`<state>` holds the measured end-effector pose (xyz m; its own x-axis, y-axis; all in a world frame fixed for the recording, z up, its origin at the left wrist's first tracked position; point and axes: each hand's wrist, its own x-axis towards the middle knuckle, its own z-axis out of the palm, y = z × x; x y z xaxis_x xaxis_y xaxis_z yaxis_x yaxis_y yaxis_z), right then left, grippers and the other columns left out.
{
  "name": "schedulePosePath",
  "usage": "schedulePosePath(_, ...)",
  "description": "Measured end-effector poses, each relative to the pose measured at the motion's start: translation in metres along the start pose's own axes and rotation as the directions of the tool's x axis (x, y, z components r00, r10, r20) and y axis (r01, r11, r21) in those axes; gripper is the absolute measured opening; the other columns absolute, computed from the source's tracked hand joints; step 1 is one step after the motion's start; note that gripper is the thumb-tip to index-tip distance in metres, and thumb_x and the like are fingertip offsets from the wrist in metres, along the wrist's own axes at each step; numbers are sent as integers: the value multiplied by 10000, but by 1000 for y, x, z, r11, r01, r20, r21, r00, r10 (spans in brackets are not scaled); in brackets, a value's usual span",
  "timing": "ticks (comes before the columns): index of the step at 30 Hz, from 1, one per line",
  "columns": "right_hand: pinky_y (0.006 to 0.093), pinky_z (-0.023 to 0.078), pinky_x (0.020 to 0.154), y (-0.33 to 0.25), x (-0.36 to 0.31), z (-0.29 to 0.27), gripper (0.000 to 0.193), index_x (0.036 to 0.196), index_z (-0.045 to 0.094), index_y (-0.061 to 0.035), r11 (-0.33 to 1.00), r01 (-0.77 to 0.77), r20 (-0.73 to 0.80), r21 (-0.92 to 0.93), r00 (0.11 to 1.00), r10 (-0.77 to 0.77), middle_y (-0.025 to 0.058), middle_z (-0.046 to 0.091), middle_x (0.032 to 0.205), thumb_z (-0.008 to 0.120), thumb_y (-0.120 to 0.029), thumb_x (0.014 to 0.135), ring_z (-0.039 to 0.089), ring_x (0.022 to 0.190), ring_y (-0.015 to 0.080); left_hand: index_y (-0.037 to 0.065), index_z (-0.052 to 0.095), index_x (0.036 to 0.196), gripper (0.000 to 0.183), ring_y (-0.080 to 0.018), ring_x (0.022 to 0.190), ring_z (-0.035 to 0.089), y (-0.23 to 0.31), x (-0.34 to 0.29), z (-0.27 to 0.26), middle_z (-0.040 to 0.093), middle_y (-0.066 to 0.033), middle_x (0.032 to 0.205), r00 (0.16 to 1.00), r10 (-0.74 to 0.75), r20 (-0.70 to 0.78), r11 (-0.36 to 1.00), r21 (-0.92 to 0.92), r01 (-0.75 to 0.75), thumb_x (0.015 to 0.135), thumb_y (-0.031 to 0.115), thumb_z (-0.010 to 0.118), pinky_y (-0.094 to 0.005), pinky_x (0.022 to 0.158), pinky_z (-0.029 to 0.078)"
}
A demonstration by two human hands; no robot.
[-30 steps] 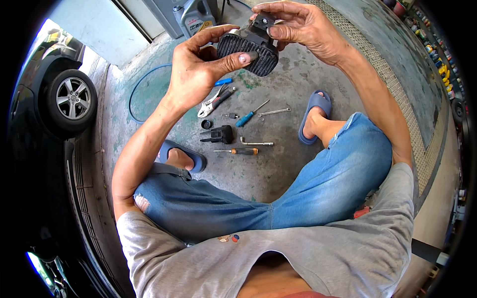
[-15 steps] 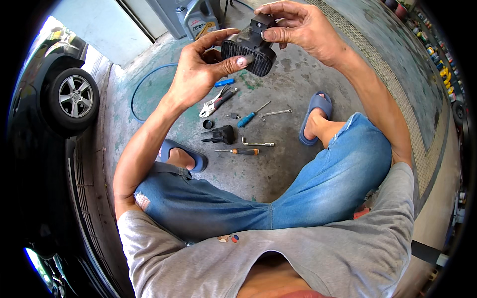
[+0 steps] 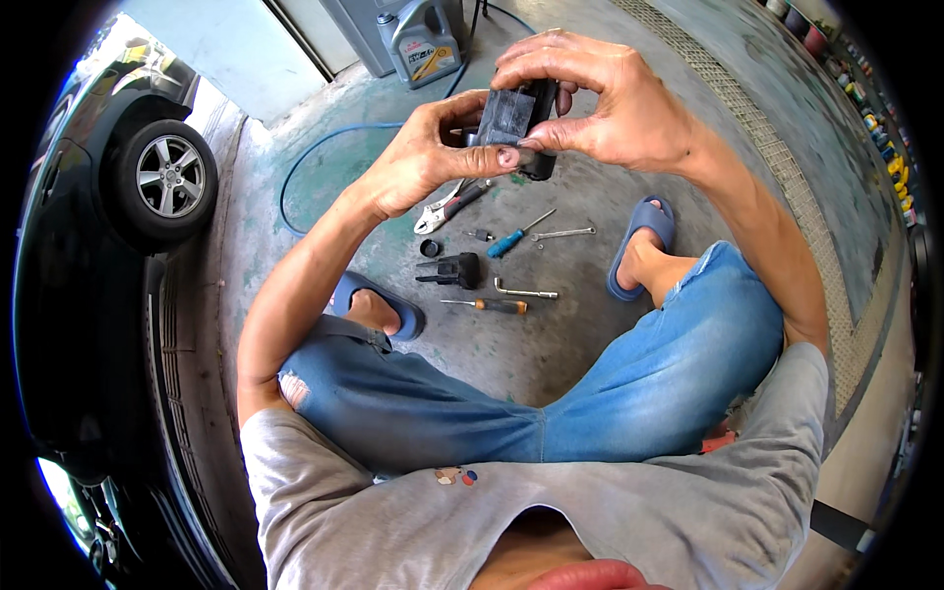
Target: The person disassembles a small black mechanical component by hand while sitting on the floor, inspecting the inner elements and separating pieces one at a time.
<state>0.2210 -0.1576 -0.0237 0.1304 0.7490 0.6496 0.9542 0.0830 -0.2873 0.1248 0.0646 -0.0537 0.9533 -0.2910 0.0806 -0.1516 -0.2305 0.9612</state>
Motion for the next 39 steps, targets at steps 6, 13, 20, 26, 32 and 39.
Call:
schedulePosePath(6, 380, 547, 943, -1, -3, 3, 571, 1216, 679, -65, 989, -141, 12, 53, 990, 140, 109, 696, 1187, 829, -19, 666, 665, 1101, 282, -42, 606, 1286, 645, -170, 1034, 640, -5, 3, 3, 693, -110, 1100, 1000, -10, -17, 1000, -10, 10, 813, 316, 861, -335, 918, 515)
schedulePosePath(13, 349, 553, 837, 3, -4, 2, 600, 1238, 662, -53, 994, -91, 22, 64, 996, 90, 98, 674, 1225, 806, 38, 663, 662, 1047, 246, -36, 606, 1286, 667, -170, 1033, 642, -9, 4, 7, 692, -103, 1110, 999, 11, -32, 997, -74, -13, 799, 328, 878, -337, 925, 516)
schedulePosePath(20, 298, 553, 704, 6, -4, 7, 603, 1239, 647, -52, 1000, -1, 4, 15, 1000, 1, 73, 665, 1233, 795, 72, 668, 662, 975, 202, -36, 598, 1291, 673, -164, 1028, 642, -8, 1, 7, 688, -97, 1122, 999, 36, -39, 996, -78, -39, 804, 335, 878, -332, 928, 515)
schedulePosePath(26, 400, 540, 945, 4, -2, 7, 555, 1214, 644, -33, 999, -40, 42, 28, 998, 39, 125, 666, 1194, 800, 6, 683, 652, 1110, 326, -43, 599, 1279, 658, -164, 1031, 646, -8, 2, 7, 693, -99, 1103, 998, -21, -67, 999, -42, 18, 802, 311, 880, -328, 933, 519)
schedulePosePath(32, 329, 592, 771, -2, -2, 0, 572, 1260, 645, -66, 975, -180, 93, 133, 981, 168, 92, 654, 1238, 804, 3, 716, 675, 1035, 237, -42, 610, 1262, 658, -165, 1028, 655, -12, 1, 7, 702, -102, 1094, 992, 42, -115, 998, -48, -47, 763, 268, 907, -328, 934, 520)
schedulePosePath(39, 308, 590, 718, 6, -4, 4, 555, 1263, 659, -78, 976, -151, 91, 159, 986, 138, 85, 660, 1239, 806, -10, 732, 679, 981, 215, -51, 623, 1247, 698, -144, 972, 664, -22, 0, 6, 714, -99, 1072, 974, 81, -210, 994, 82, -65, 722, 292, 928, -313, 884, 531)
